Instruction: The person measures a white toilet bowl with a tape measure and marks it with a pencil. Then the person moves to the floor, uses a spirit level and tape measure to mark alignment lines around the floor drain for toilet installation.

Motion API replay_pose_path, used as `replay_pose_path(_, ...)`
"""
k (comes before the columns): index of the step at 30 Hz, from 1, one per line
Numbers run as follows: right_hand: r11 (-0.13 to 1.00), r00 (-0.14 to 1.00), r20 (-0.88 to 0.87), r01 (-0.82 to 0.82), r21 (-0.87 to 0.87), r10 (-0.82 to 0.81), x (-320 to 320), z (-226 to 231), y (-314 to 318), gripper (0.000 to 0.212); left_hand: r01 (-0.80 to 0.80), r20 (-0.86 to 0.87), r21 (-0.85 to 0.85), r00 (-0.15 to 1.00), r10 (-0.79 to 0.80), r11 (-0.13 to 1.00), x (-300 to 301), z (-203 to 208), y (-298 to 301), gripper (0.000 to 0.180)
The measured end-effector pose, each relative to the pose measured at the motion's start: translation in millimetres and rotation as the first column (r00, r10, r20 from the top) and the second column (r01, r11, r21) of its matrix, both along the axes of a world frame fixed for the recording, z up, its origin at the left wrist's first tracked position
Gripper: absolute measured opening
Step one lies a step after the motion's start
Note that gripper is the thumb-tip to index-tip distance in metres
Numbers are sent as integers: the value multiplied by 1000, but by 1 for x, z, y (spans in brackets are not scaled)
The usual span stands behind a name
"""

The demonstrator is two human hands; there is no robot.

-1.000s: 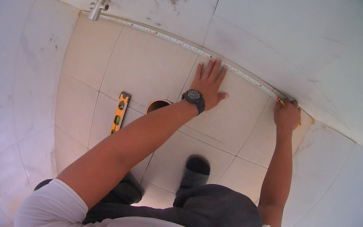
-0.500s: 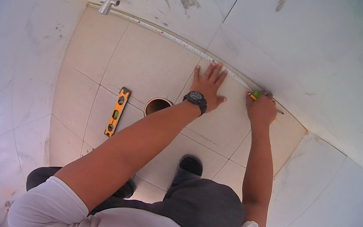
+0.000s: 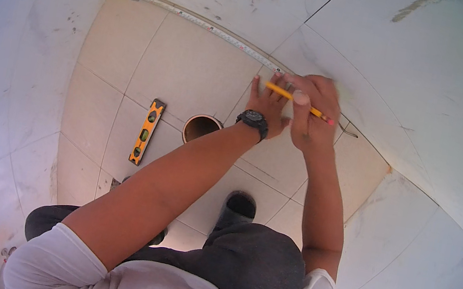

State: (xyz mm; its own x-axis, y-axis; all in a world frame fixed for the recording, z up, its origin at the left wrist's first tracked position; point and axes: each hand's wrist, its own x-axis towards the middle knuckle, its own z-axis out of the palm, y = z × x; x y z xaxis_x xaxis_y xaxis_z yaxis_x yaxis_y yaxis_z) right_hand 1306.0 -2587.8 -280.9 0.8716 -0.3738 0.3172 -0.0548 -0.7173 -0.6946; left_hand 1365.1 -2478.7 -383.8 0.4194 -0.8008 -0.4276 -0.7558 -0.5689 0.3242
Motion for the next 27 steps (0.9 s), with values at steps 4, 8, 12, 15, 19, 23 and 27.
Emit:
replay_pose_path(4,626,976,-193,216,750,-105,51,-43,27,42,21,-13,19,1000,-21,1000,4,2,-2,81)
replay_pose_path(8,720,940,-277,334,609,-202,71,-85,34,27,12,-20,-9,1000,-12,1000,4,5,0,77)
replay_pose_path(12,715,950,-193,312,625,-245,67,-104,43,20,50,-8,34,999,-49,998,4,-3,1,75)
replay_pose_path(15,725,944,-167,326,606,-284,66,-110,44,18,57,37,-41,998,-55,998,4,-13,4,75)
replay_pose_path(19,794,940,-201,341,503,-276,66,-118,42,18,103,159,26,981,-106,994,2,-15,3,72)
replay_pose_path(23,830,959,-84,276,486,-269,68,-126,42,17,103,72,118,991,-112,988,4,-7,0,76)
replay_pose_path(27,818,950,-118,309,485,-289,68,-128,43,17,92,78,89,992,-99,992,6,-2,2,75)
